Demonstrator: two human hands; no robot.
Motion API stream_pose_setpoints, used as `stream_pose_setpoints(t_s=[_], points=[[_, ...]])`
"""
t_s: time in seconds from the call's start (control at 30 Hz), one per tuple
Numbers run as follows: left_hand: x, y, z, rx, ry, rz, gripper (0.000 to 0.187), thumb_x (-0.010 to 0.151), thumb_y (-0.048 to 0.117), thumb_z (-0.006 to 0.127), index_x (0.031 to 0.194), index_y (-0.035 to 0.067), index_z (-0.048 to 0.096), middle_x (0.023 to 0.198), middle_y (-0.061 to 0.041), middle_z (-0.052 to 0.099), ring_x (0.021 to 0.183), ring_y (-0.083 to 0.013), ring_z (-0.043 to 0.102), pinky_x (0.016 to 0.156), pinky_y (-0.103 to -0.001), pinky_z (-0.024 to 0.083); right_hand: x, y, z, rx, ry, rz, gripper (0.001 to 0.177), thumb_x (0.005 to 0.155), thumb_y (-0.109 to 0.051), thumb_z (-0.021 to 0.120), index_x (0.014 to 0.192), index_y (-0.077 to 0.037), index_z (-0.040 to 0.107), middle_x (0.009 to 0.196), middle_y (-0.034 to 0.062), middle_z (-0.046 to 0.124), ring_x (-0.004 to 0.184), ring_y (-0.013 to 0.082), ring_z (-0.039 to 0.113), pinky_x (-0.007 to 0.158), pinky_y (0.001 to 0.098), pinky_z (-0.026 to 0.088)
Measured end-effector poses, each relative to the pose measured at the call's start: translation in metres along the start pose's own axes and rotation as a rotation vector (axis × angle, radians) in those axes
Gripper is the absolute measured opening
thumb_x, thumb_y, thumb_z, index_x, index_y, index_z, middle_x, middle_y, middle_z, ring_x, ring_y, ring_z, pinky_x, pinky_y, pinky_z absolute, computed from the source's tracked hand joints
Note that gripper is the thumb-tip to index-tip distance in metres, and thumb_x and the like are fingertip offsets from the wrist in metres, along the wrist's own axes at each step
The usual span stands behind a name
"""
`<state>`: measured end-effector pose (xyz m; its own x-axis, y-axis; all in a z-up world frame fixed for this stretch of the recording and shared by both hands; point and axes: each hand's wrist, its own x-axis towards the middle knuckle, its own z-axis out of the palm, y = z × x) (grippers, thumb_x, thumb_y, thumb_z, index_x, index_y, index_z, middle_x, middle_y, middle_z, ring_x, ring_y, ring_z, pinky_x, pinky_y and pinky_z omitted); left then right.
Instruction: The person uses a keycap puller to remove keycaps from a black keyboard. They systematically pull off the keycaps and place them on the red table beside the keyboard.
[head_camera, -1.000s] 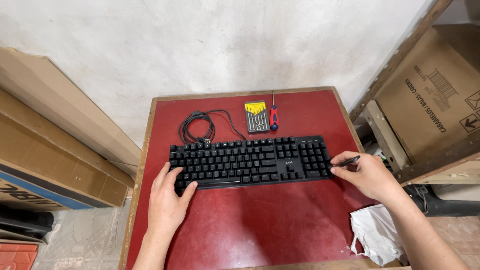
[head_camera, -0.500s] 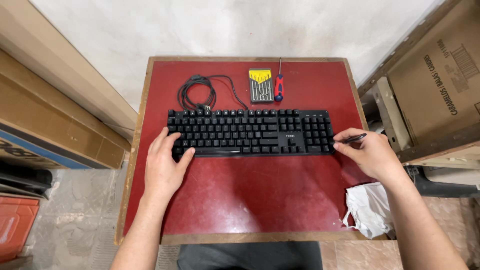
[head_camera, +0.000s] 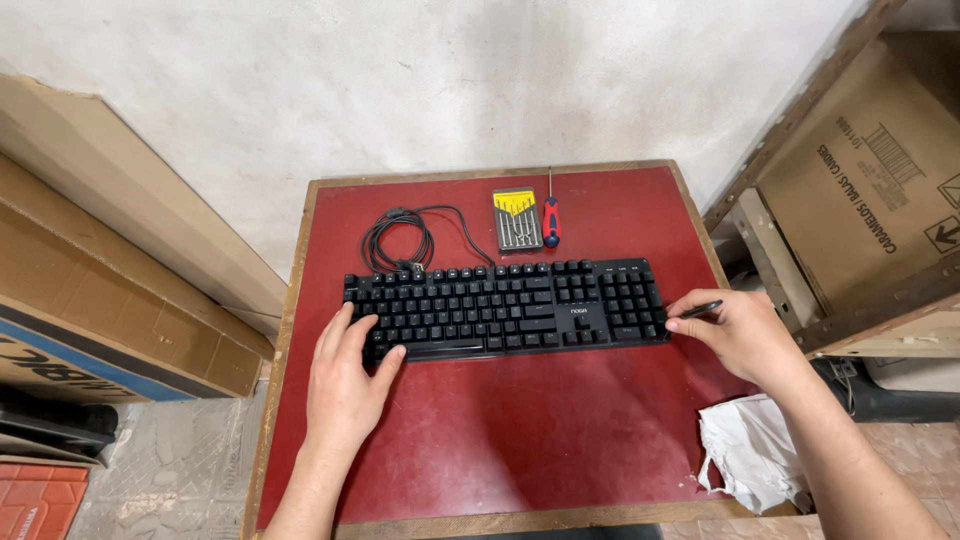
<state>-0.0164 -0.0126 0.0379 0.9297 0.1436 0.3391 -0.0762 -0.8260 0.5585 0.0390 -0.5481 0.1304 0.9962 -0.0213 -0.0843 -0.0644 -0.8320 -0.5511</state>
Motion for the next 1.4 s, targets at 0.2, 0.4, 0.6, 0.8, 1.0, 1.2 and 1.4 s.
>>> stream_pose_setpoints(t_s=[0.2,0.4,0.6,0.8,1.0,1.2,1.4], points=[[0.012,0.109,0.05,0.015,-0.082,0.51,0.073,0.101,0.051,0.094,0.155,0.005,0.076,0.179,-0.029,0.061,0.169,-0.0509,0.054,0.137,-0.067,0.043,-0.001,0.01,-0.003,0.063,-0.012,-0.04,0.011,0.099,-0.025,0.099,0.106,-0.02,0.104,0.112,-0.0045,0.104,0.113,0.0083,0.092,0.107,0.0273,0.058],[0.044,0.248,0.175,0.188,-0.333,0.686,0.132,0.082,0.088,0.094,0.179,0.009,0.05,0.193,-0.021,0.044,0.183,-0.0362,0.033,0.143,-0.066,0.03,-0.017,-0.005,-0.024,0.178,0.099,-0.248,0.017,0.091,-0.021,0.101,0.107,-0.015,0.102,0.116,0.0019,0.101,0.114,0.0118,0.092,0.111,0.0274,0.064],[0.049,0.266,0.183,-0.026,-0.427,0.691,0.123,0.081,0.079,0.098,0.172,0.006,0.059,0.188,-0.023,0.051,0.179,-0.0423,0.04,0.14,-0.064,0.035,-0.032,-0.019,-0.045,0.173,0.074,-0.256,0.014,0.091,-0.016,0.102,0.105,-0.013,0.103,0.109,0.0023,0.102,0.105,0.0098,0.093,0.106,0.0258,0.068],[0.032,0.256,0.159,-0.626,-0.556,0.556,0.072,0.098,0.057,0.087,0.153,0.012,0.076,0.135,-0.009,0.084,0.127,-0.0269,0.079,0.114,-0.044,0.061,-0.04,-0.013,-0.04,0.443,0.003,-0.202,0.015,0.095,-0.005,0.096,0.109,-0.003,0.1,0.111,0.0124,0.101,0.108,0.0189,0.093,0.104,0.0317,0.072],[0.022,0.259,0.15,-0.864,-0.603,0.288,0.066,0.094,0.04,0.097,0.15,0.008,0.083,0.123,-0.008,0.086,0.106,-0.0121,0.077,0.081,-0.027,0.068,-0.047,-0.001,-0.028,0.598,0.042,-0.305,0.014,0.098,-0.004,0.092,0.11,0.002,0.095,0.11,0.0186,0.098,0.107,0.0247,0.094,0.102,0.0344,0.075],[0.014,0.264,0.139,-0.906,-0.673,0.232,0.04,0.103,0.044,0.087,0.131,0.014,0.086,0.117,0.001,0.084,0.109,-0.0116,0.075,0.092,-0.031,0.065,-0.047,0.01,-0.021,0.484,0.175,-0.409,0.011,0.102,-0.012,0.091,0.104,-0.002,0.093,0.105,0.0133,0.095,0.101,0.0214,0.091,0.098,0.0323,0.071],[0.007,0.254,0.168,-0.919,-0.459,0.311,0.042,0.09,0.047,0.099,0.109,0.013,0.083,0.094,0.001,0.083,0.086,-0.0119,0.074,0.087,-0.032,0.062,-0.043,0.007,0.002,0.714,-0.081,-0.2,0.026,0.102,-0.009,0.088,0.125,0.001,0.083,0.12,0.0162,0.088,0.09,0.0262,0.089,0.086,0.0361,0.076]])
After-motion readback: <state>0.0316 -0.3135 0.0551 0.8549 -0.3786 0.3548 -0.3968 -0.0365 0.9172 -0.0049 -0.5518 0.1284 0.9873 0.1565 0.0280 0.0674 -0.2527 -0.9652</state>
